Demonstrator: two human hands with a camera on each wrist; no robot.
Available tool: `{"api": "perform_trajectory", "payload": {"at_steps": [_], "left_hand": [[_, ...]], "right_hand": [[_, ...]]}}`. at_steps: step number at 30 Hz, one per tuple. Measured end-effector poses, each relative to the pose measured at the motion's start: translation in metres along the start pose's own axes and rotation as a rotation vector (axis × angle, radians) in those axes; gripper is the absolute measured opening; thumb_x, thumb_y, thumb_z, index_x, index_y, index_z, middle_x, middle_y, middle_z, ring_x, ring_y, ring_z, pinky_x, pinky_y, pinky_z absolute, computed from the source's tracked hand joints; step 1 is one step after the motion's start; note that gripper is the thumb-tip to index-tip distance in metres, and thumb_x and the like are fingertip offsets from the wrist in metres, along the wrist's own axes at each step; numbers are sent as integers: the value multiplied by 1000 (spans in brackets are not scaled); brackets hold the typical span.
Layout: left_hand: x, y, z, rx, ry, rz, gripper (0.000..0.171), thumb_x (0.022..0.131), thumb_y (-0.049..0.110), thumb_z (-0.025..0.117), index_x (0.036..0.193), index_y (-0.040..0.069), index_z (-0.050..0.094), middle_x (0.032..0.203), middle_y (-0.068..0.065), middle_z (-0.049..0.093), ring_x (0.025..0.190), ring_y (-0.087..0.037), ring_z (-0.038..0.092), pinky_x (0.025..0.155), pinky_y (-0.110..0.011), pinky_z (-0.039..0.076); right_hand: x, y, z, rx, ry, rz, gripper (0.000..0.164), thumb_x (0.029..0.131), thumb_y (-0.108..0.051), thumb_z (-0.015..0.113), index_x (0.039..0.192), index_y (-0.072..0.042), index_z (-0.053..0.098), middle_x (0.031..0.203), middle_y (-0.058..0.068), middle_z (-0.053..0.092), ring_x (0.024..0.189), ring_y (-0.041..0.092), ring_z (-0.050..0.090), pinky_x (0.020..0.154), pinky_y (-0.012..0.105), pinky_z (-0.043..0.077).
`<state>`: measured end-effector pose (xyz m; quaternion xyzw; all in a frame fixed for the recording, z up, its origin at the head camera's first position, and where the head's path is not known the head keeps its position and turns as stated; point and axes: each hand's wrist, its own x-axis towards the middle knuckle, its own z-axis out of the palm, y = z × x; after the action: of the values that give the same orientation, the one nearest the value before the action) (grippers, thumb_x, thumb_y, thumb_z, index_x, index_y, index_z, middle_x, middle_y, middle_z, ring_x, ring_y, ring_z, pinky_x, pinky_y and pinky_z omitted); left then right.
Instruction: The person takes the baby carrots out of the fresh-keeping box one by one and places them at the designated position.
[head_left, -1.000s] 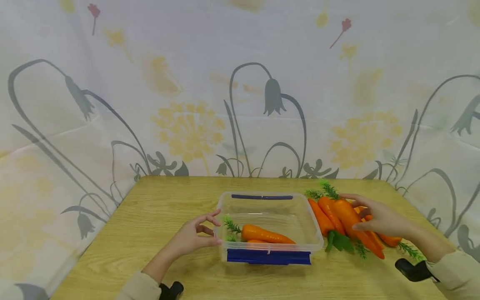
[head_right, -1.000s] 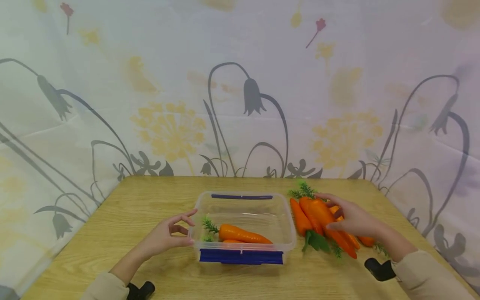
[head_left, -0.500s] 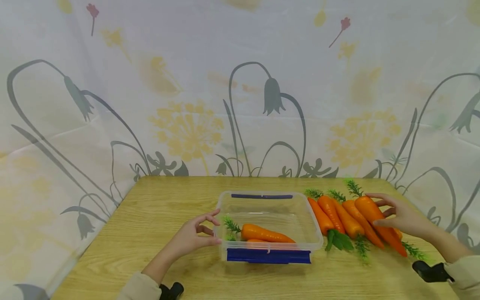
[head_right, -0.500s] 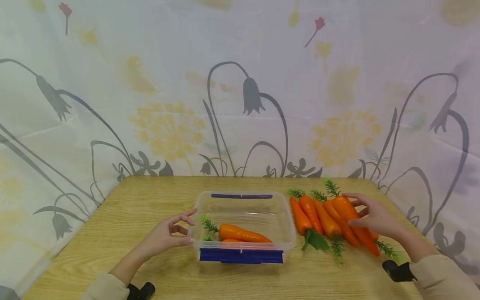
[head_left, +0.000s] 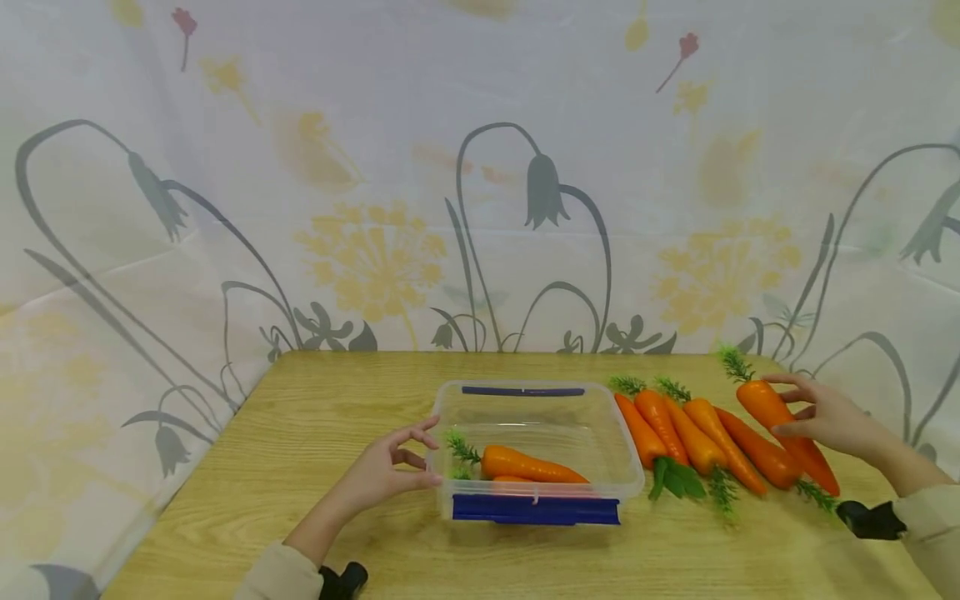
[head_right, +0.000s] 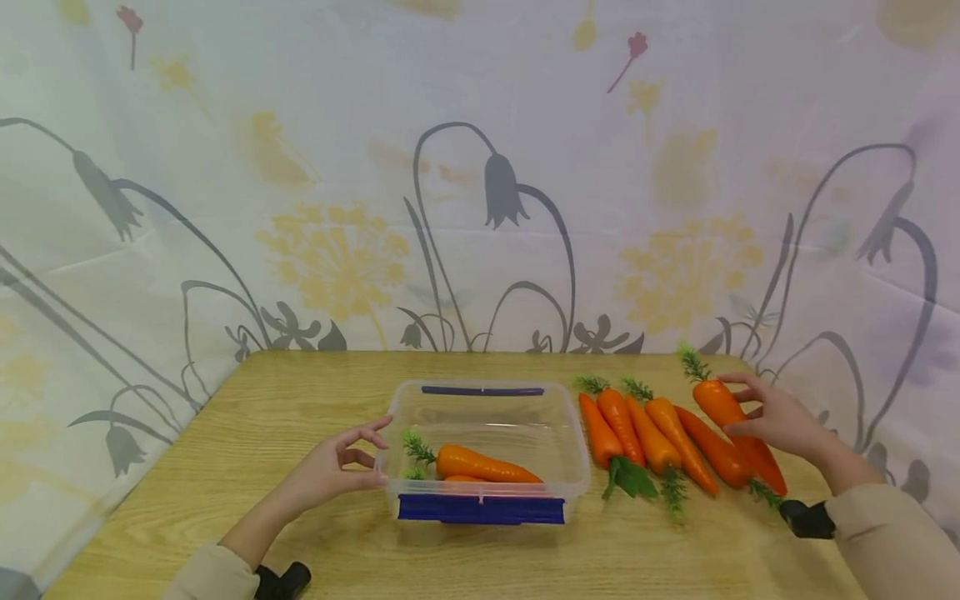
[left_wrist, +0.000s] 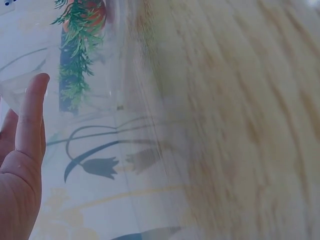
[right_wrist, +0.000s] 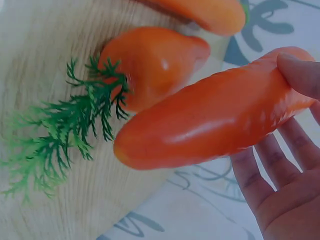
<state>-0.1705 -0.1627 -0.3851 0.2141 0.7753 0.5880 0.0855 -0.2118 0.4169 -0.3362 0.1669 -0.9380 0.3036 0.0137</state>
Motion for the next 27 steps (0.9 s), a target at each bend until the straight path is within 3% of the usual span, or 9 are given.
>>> {"api": "perform_trajectory", "payload": {"at_steps": [7, 20, 27], "left_hand": [[0, -2, 0, 8, 0, 16, 41, 80, 17, 75, 110, -4, 54, 149, -9, 29, 93, -28, 58, 75, -34, 52], [2, -2, 3, 25, 3, 2, 40, 80, 17, 75, 109, -3, 55, 149, -7, 31, 92, -26, 58, 74, -34, 52], [1, -1, 2, 23, 7, 6, 41, 80, 18, 75, 110, -2, 55, 149, -5, 30, 93, -27, 57, 74, -34, 52]], "right_hand": [[9, 16, -1, -21, -6, 69, 69, 82, -12, 71, 131, 13, 29, 119, 47, 39, 95, 52, 53, 64, 42, 54], [-3, 51, 12, -23, -48, 60, 57, 81, -7, 71, 122, 14, 37, 112, 44, 46, 91, 45, 58, 63, 28, 52], [1, 55, 17, -35, -65, 41, 55, 82, -8, 70, 123, 13, 41, 108, 42, 51, 85, 39, 63, 64, 30, 53]]}}
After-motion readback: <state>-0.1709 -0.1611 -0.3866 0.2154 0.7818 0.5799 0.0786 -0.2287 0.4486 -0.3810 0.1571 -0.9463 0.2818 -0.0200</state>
